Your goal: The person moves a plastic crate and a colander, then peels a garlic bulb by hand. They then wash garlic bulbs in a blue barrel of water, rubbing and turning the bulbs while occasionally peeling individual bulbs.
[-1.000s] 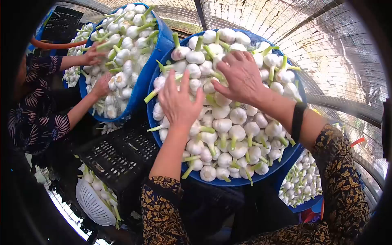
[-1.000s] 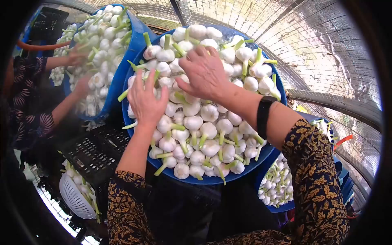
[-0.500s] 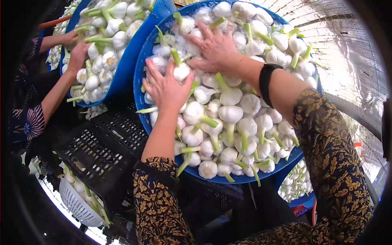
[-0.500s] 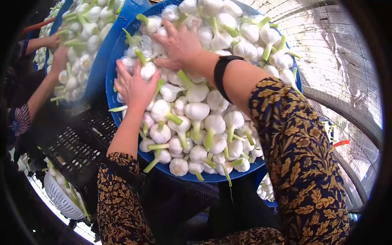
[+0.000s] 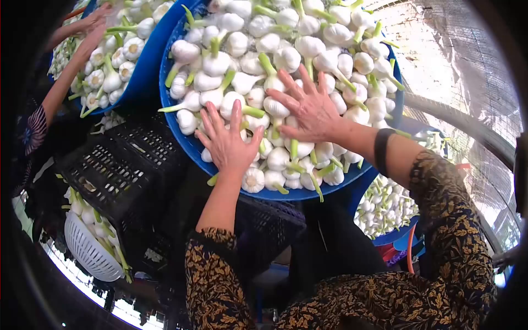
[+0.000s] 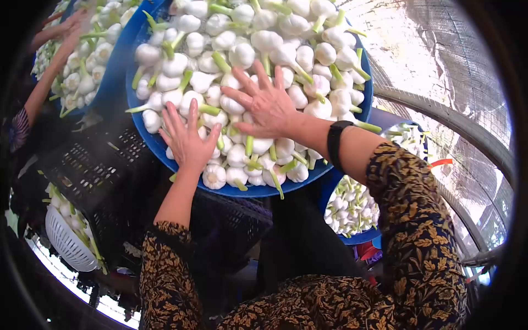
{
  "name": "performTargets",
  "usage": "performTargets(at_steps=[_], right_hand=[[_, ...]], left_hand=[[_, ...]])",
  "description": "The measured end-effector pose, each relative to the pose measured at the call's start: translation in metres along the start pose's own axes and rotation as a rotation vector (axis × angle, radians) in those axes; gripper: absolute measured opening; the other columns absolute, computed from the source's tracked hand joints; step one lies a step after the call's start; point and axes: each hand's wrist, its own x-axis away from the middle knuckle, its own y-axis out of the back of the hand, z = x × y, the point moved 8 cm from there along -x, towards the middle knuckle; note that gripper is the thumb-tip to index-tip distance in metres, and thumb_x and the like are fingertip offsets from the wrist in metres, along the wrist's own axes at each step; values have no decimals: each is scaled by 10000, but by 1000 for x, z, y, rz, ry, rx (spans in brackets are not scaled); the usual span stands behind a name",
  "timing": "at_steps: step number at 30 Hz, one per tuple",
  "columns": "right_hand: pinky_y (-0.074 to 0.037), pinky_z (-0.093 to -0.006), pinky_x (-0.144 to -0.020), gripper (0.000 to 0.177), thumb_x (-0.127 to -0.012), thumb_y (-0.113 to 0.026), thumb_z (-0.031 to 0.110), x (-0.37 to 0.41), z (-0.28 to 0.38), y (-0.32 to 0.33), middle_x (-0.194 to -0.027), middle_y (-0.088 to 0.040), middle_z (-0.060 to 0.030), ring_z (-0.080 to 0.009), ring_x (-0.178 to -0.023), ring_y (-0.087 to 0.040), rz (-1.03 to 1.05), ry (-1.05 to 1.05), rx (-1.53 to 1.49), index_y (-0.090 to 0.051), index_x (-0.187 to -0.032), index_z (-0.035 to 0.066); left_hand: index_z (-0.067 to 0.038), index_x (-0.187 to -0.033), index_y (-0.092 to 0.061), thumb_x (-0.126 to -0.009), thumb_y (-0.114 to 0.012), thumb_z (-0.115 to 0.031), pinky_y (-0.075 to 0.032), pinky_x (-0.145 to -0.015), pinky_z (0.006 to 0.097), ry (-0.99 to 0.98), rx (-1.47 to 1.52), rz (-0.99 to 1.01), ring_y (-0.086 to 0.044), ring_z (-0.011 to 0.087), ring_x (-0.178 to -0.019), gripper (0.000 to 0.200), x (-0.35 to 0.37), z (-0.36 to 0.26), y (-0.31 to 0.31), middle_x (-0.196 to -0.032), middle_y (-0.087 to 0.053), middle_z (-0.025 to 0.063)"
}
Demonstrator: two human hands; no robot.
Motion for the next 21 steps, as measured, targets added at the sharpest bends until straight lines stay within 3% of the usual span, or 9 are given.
performTargets(at_steps=[1, 5, 8, 10, 11, 15, 17, 19, 21], right_hand=[[-236, -705, -1029, 717, -819, -535, 624, -1, 5, -10, -1587, -212, -111, -488, -1354, -310, 17, -4, -9, -401, -1454, 321], [-285, -661, -1014, 631, -872, -487, 553, -20, 1, -20, -1568, -259, -78, -431, -1323, -356, -67, -113, -6, -408, -1445, 299], [-270, -670, -1050, 668, -859, -512, 549, -4, 3, -16, -1570, -245, -91, -463, -1310, -358, -6, -160, -72, -372, -1460, 292], [-270, -648, -1064, 667, -856, -511, 528, 19, 1, -10, -1557, -267, -105, -465, -1332, -334, -123, -118, -62, -360, -1467, 305], [-270, -648, -1064, 667, -856, -511, 528, 22, 1, -20, -1557, -267, -105, -465, -1332, -334, -108, -130, -67, -360, -1467, 305], [-316, -585, -1086, 676, -859, -499, 528, 3, -8, -47, -1549, -279, -130, -475, -1378, -282, -124, -158, -116, -329, -1481, 324], [-340, -558, -1089, 677, -863, -494, 520, 3, -10, -45, -1553, -272, -136, -482, -1381, -275, -94, -154, -164, -318, -1486, 323], [-274, -603, -1109, 674, -858, -507, 526, 13, -12, -34, -1562, -259, -133, -491, -1389, -253, -26, -174, -244, -345, -1479, 320], [-201, -673, -1099, 672, -848, -538, 526, 44, 1, 2, -1565, -254, -136, -504, -1390, -236, -72, -103, -28, -383, -1462, 302]], left_hand=[[-323, -1467, -386, -797, -651, -586, -151, -1094, 666, -38, 28, -84, -136, 444, -1445, 766, -6, -1, -5, -1558, -104, 298], [-364, -1478, -337, -824, -618, -602, -160, -1080, 677, -73, 1, -133, -137, 444, -1444, 751, -17, 3, -25, -1554, -96, 313], [-311, -1499, -317, -823, -609, -612, -130, -1083, 686, -63, -23, -86, -99, 463, -1445, 795, -6, -6, -21, -1560, -87, 302], [-231, -1521, -280, -829, -597, -610, -104, -1084, 695, 33, -5, 33, -53, 488, -1441, 849, 21, -16, -33, -1566, -81, 288], [-177, -1535, -234, -839, -586, -599, -77, -1085, 701, -48, -18, -58, -5, 506, -1436, 887, 31, -24, -40, -1573, -48, 279], [-193, -1544, -201, -847, -589, -567, -57, -1089, 700, -16, 20, -67, 25, 496, -1442, 881, 19, -8, -73, -1588, 20, 251], [-191, -1547, -191, -845, -593, -561, -50, -1090, 699, -33, 78, -114, 38, 490, -1445, 889, 18, -16, -60, -1594, 42, 236], [-216, -1535, -241, -828, -599, -560, -62, -1083, 710, 60, 93, 38, 9, 485, -1449, 864, 23, -16, -54, -1595, -1, 241], [-209, -1509, -332, -808, -611, -569, -55, -1081, 712, 27, 224, -30, -40, 448, -1464, 836, 46, -26, -41, -1585, -59, 264]])
